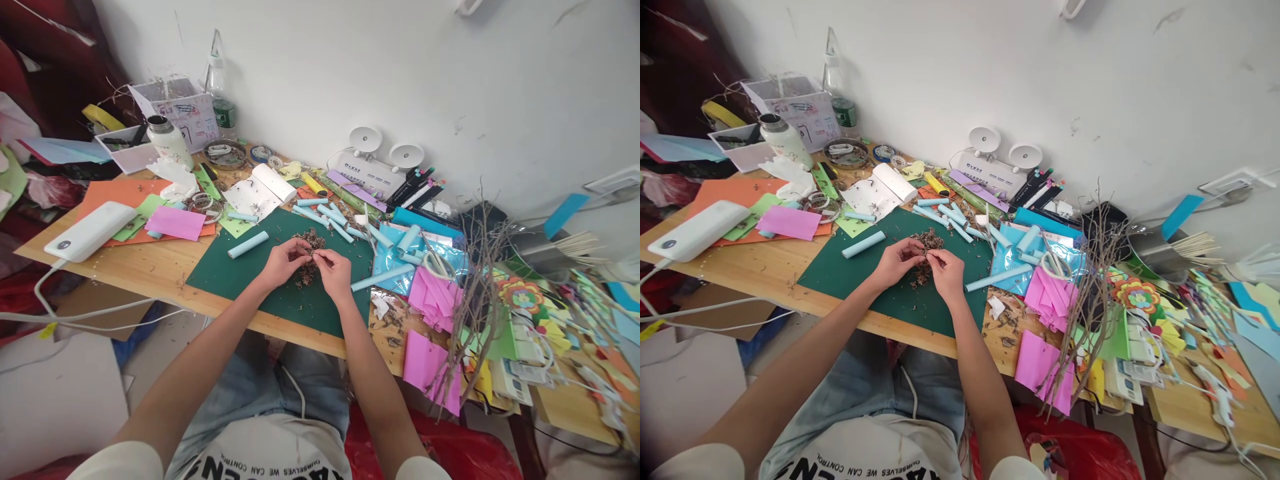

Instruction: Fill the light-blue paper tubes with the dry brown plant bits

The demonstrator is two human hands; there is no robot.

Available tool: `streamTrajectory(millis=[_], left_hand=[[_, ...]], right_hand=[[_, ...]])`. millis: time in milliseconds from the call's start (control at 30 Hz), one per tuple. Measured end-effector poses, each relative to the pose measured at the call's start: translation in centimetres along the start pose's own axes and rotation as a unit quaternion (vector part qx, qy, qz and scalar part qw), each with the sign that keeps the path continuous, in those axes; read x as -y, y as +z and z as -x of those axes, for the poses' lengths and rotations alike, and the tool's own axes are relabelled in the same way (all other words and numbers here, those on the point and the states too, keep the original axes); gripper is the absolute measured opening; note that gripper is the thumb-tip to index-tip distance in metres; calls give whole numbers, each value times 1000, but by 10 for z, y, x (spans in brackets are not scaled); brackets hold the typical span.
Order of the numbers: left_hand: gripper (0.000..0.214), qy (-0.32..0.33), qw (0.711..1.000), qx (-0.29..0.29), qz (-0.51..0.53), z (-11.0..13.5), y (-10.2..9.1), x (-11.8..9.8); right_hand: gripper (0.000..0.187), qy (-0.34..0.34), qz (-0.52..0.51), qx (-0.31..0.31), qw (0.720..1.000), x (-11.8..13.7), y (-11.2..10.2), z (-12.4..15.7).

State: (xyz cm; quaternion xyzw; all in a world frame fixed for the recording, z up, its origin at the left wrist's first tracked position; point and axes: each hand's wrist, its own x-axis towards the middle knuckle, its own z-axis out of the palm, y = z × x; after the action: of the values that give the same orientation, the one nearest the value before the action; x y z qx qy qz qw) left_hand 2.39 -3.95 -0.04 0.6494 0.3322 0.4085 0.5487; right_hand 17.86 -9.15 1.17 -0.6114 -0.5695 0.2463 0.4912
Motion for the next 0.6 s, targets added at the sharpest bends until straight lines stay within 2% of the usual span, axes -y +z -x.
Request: streamTrajectory(millis=[67, 167, 333, 467, 600], left_hand=[[39, 20, 1000, 10, -20, 1, 0, 0], [32, 36, 999, -10, -35, 1, 0, 2], [27, -19, 999, -47, -20, 1, -1, 2], [26, -32, 998, -31, -44, 0, -1, -1], [27, -20, 999, -9, -27, -1, 0, -1]], right_hand=[[23, -6, 13, 15, 1000, 0, -1, 0], [24, -5, 17, 24, 1000, 2, 0, 1], [22, 70, -76, 8, 995, 2, 4, -1], [20, 72, -89, 10, 993, 0, 5, -1], [20, 72, -95, 8, 993, -2, 8, 0]])
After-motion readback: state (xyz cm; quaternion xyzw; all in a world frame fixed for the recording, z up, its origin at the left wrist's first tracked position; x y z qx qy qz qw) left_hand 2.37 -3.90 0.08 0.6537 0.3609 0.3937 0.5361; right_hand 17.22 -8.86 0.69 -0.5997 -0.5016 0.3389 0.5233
